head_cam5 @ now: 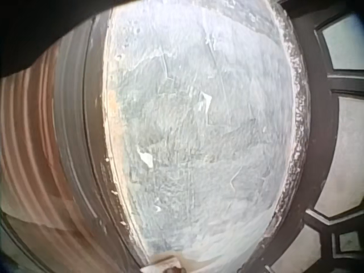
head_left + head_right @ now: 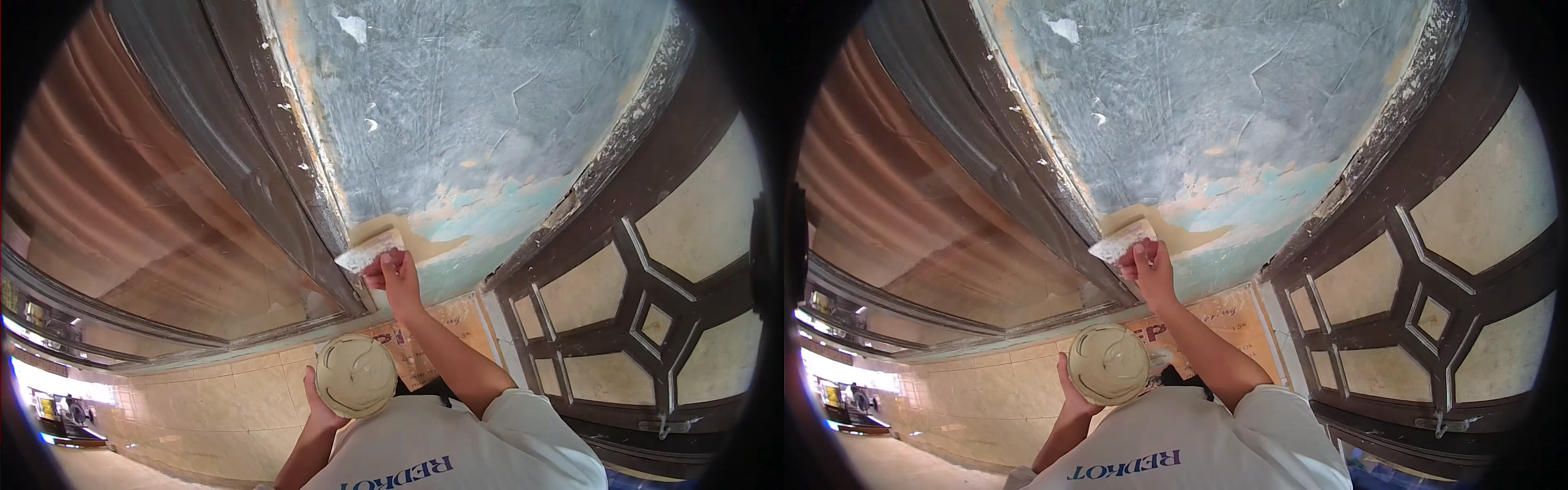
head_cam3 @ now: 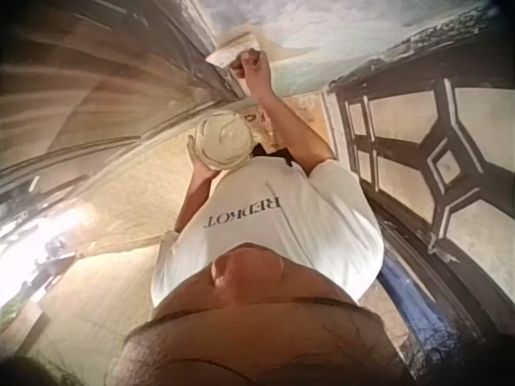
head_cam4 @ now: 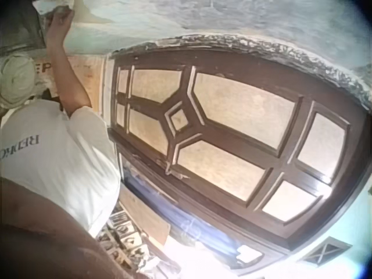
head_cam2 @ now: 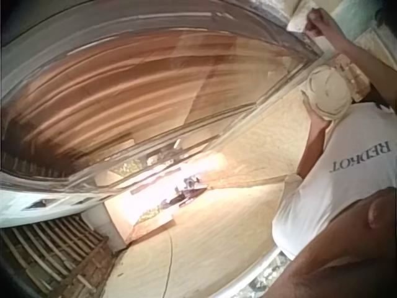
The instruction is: The person applies plaster to a wall surface with a putty knife to patch a damaged area.
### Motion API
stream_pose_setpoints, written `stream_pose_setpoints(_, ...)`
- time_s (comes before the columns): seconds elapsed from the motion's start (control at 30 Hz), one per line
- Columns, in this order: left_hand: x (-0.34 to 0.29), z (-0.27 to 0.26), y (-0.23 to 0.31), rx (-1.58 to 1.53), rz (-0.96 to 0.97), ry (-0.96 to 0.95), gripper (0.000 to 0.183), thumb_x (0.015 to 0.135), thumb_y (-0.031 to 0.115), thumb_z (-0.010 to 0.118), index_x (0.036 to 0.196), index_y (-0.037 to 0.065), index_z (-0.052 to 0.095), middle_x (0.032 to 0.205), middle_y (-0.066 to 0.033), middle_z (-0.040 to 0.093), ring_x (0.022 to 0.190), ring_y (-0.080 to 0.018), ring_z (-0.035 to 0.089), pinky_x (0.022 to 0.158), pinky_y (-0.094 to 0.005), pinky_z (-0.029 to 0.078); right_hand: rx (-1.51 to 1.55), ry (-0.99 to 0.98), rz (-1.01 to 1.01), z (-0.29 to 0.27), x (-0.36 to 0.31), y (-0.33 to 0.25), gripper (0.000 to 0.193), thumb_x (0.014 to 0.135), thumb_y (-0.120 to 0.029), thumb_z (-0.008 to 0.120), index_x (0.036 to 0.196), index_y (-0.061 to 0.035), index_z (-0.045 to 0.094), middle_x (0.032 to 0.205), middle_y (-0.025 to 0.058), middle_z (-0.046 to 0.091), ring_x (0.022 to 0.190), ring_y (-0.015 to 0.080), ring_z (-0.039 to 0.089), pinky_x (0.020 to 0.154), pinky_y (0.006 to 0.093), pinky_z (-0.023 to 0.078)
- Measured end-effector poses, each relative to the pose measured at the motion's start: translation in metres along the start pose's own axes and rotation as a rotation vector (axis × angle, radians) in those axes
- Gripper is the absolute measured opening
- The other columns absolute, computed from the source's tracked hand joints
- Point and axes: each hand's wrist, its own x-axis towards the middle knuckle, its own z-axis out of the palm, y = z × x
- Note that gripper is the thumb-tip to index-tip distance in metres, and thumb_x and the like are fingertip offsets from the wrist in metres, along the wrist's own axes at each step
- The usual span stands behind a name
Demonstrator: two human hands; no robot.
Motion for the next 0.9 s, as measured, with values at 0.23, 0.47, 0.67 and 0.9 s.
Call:
stream_pose_setpoints(0.23,0.005,-0.003,-0.007,-0.069,-0.022,0.022,0.089,0.083,0.079,0.032,0.147,0.017,0.036,0.151,-0.0121,0.034,0.135,-0.0358,0.036,0.108,-0.0578,0.032,-0.217,0.219,0.147,-0.130,0.034,0.083,0.027,0.099,-0.031,0.055,0.107,-0.0083,0.043,0.079,0.0061,0.061,0.066,0.0127,0.061,0.057,0.0231,0.050)
stream_pose_setpoints(0.47,0.013,0.007,-0.018,-0.029,-0.008,0.010,0.086,0.085,0.077,0.030,0.146,0.017,0.037,0.150,-0.0120,0.036,0.134,-0.0358,0.038,0.108,-0.0581,0.033,-0.487,0.080,-0.310,-0.138,0.021,0.089,0.017,0.096,-0.017,0.058,0.096,-0.0010,0.051,0.079,0.0057,0.064,0.069,0.0151,0.063,0.062,0.0295,0.051)
stream_pose_setpoints(0.67,0.023,0.028,-0.028,-0.027,-0.040,0.004,0.086,0.086,0.077,0.028,0.146,0.017,0.038,0.150,-0.0121,0.035,0.134,-0.0363,0.038,0.108,-0.0580,0.033,-1.061,0.219,-0.477,-0.134,0.049,0.016,0.014,0.088,-0.010,0.064,0.093,-0.0015,0.053,0.079,0.0104,0.066,0.069,0.0235,0.064,0.064,0.0353,0.051)
stream_pose_setpoints(0.9,0.029,0.046,-0.049,-0.095,0.000,0.055,0.087,0.086,0.078,0.024,0.147,0.017,0.037,0.150,-0.0130,0.036,0.134,-0.0374,0.038,0.107,-0.0584,0.033,-1.248,0.447,-0.463,-0.244,0.042,-0.021,0.019,0.090,-0.019,0.063,0.088,-0.0023,0.053,0.079,0.0192,0.062,0.075,0.0378,0.062,0.065,0.0420,0.049)
